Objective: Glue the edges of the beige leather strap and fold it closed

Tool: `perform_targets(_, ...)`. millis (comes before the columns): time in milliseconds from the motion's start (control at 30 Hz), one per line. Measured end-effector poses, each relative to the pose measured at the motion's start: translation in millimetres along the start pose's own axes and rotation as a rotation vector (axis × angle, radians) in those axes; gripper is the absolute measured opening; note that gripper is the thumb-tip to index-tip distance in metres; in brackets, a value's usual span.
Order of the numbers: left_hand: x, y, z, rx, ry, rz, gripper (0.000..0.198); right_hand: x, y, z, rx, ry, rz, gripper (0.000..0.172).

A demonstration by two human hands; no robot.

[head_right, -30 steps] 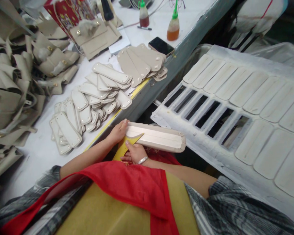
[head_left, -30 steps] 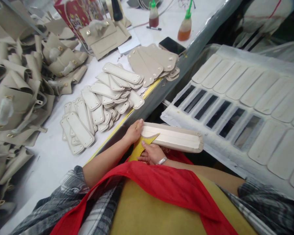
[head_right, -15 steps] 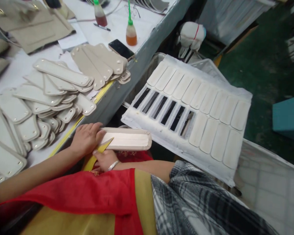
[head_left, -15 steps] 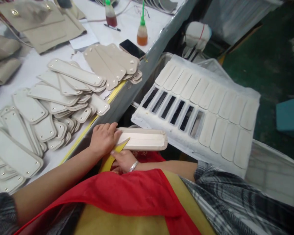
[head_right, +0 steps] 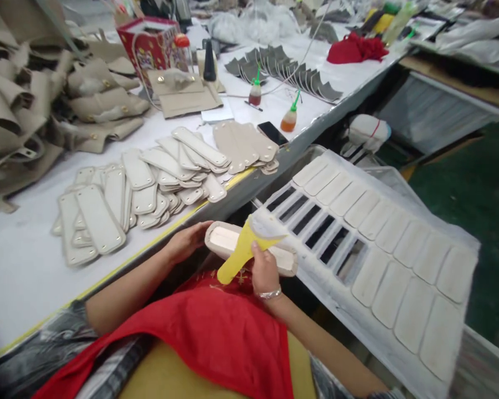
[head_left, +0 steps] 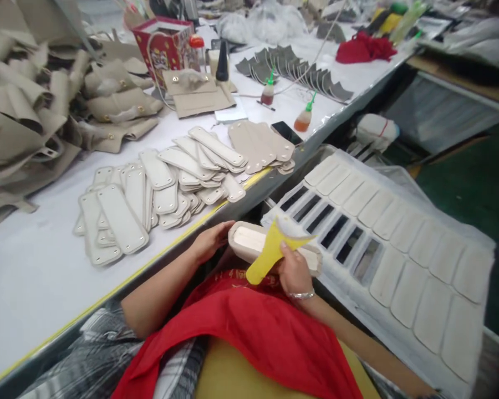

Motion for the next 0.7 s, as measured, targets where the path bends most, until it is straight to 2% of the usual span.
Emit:
perform_targets(100,-7,-5.1,1,-0.017,-0.032,-0.073,0.046,17,-10,-23,0.167,0.018,0.06,0.034)
perform_targets(233,-7,-8.0,3,-0.058,0.04,-0.106,0.051,36,-60,-39,0.347,0.017,-0.058,0.037)
perform_targets(367,-4,-6.1,2,-0.04,0.06,-0.173,0.053,46,-101,-43,0.311,0.036,-0.128,0.033)
perform_targets(533,-3,-11.3,11,0.032,-0.07,-0.258,0.053,50,-143,-48,0.274,0.101,-0.287,0.028)
perform_targets(633,-3,-15.6,16,0.108,-0.128,-0.236,0.052,50,-157,-44,0.231,0.121,-0.357,0.03)
perform_targets(700,-4,-18.8,18,0.154,-0.161,-0.22,0.051,50,-160,-38,0.172,0.147,-0.37,0.03)
Point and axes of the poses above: each hand's wrist, its own x-axis towards the middle knuckle, its own y-axis out of the back of the hand, z = x × y, the point moved 9 cm from there along x, towards the middle knuckle, and after that the axes turned 11 degrees about z, right-handed, at the moved point
